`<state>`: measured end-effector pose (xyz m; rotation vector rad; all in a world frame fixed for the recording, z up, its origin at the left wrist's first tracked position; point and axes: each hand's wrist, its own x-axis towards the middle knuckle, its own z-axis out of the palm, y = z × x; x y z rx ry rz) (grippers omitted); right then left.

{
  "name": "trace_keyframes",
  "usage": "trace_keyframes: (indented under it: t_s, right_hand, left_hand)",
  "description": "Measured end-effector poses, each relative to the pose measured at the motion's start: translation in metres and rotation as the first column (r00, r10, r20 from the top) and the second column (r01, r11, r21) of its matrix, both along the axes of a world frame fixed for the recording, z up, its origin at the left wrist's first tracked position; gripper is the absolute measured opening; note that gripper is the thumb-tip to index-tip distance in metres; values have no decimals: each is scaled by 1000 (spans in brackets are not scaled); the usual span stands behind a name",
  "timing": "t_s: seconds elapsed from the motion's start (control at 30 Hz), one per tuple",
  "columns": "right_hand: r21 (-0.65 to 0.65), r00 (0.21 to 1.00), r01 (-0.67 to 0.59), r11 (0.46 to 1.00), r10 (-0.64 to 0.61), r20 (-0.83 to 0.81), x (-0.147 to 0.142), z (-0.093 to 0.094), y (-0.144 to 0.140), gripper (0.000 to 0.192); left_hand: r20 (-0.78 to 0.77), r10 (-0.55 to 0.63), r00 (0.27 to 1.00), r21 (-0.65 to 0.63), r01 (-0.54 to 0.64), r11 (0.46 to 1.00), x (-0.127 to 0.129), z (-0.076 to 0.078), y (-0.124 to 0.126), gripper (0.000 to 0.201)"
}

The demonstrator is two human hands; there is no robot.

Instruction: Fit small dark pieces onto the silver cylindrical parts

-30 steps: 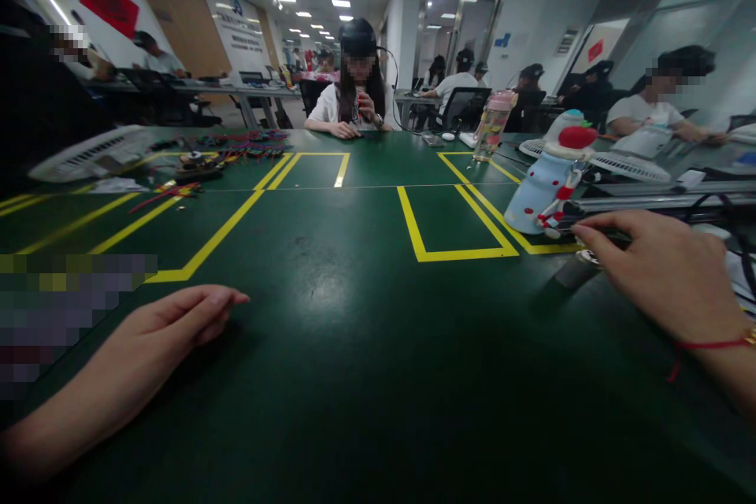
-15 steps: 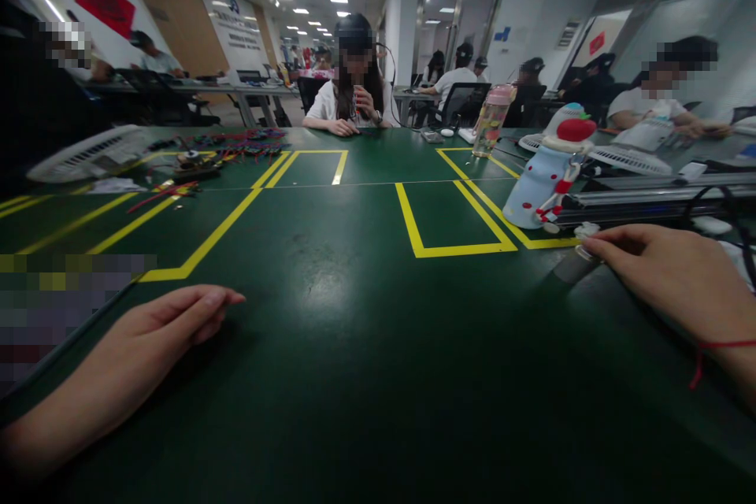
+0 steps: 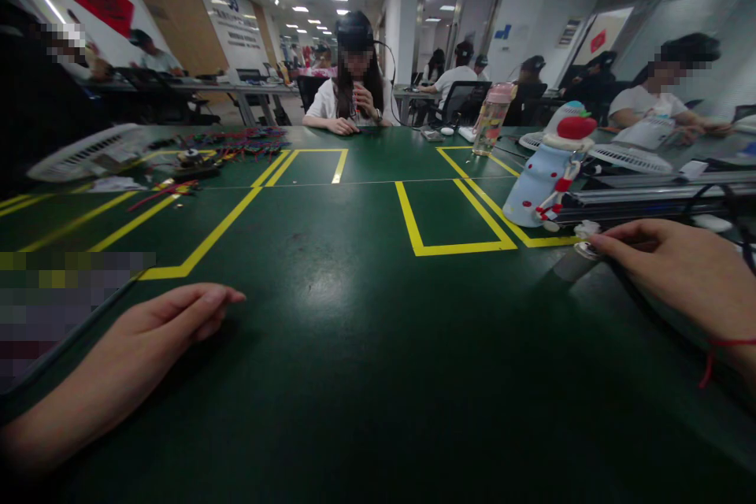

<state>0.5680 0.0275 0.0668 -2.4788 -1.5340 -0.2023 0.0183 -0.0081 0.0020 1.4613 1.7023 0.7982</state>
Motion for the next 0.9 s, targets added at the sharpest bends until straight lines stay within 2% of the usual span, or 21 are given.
trace_keyframes:
  t_s: [0.1, 0.2, 0.3, 0.37, 0.43, 0.47, 0.5, 0.57, 0.63, 0.67, 0.7, 0.77, 0.83, 0.9]
  right_hand:
    - [-27, 997, -20, 999, 17, -82, -3, 1, -2, 43]
    - [-8, 982, -94, 996, 92, -164, -7, -3, -6, 54]
    - [30, 992, -68, 997, 71, -109, -20, -11, -6, 56]
    - [134, 990, -124, 983, 133, -54, -41, -16, -5, 51]
    - [272, 947, -298, 915, 319, -35, -77, -19, -7, 46]
    - [327, 894, -409, 852, 446, -44, -100, -20, -10, 44]
    - [367, 811, -524, 768, 582, -61, -124, -22, -14, 41]
    - [388, 590, -715, 582, 800, -111, -174, -25, -26, 34]
    - [369, 382, -829, 421, 907, -176, -215, -28, -37, 29]
    - [351, 310, -862, 366, 928, -208, -230, -30, -41, 28]
    - [332, 261, -883, 331, 936, -238, -241, -32, -44, 27]
    - [292, 224, -905, 308, 931, -287, -252, -37, -46, 25]
    - [274, 225, -906, 324, 914, -337, -252, -43, -45, 25]
    - [295, 234, -881, 369, 883, -407, -248, -49, -43, 36]
  left_hand:
    - [-6, -9, 1000, -2, 9, 1000, 0, 1, 0, 43]
    - [-10, 3, 1000, -6, -3, 1000, 1, 1, 0, 44]
    - [-18, -2, 1000, -2, 2, 1000, 2, 1, 1, 45]
    - [-17, -7, 1000, 2, 7, 1000, 2, 2, 1, 46]
    - [-19, -8, 1000, -2, 8, 1000, 3, 3, 1, 47]
    - [-18, -7, 1000, 0, 7, 1000, 3, 4, 1, 47]
    - [-19, -6, 1000, -2, 6, 1000, 3, 4, 1, 47]
    - [-29, 1, 1000, -5, -1, 1000, 3, 4, 1, 48]
    - [-49, 9, 999, -7, -10, 1000, 2, 3, 2, 49]
    - [-59, 14, 998, -3, -14, 1000, 1, 2, 2, 48]
    - [-66, 15, 998, 4, -14, 1000, 1, 1, 3, 47]
    - [-71, 13, 997, 21, -12, 1000, -1, -2, 4, 45]
    - [-81, 3, 997, 22, -2, 1000, -2, -3, 4, 43]
    - [-104, -7, 995, 24, 10, 1000, 1, -2, 3, 42]
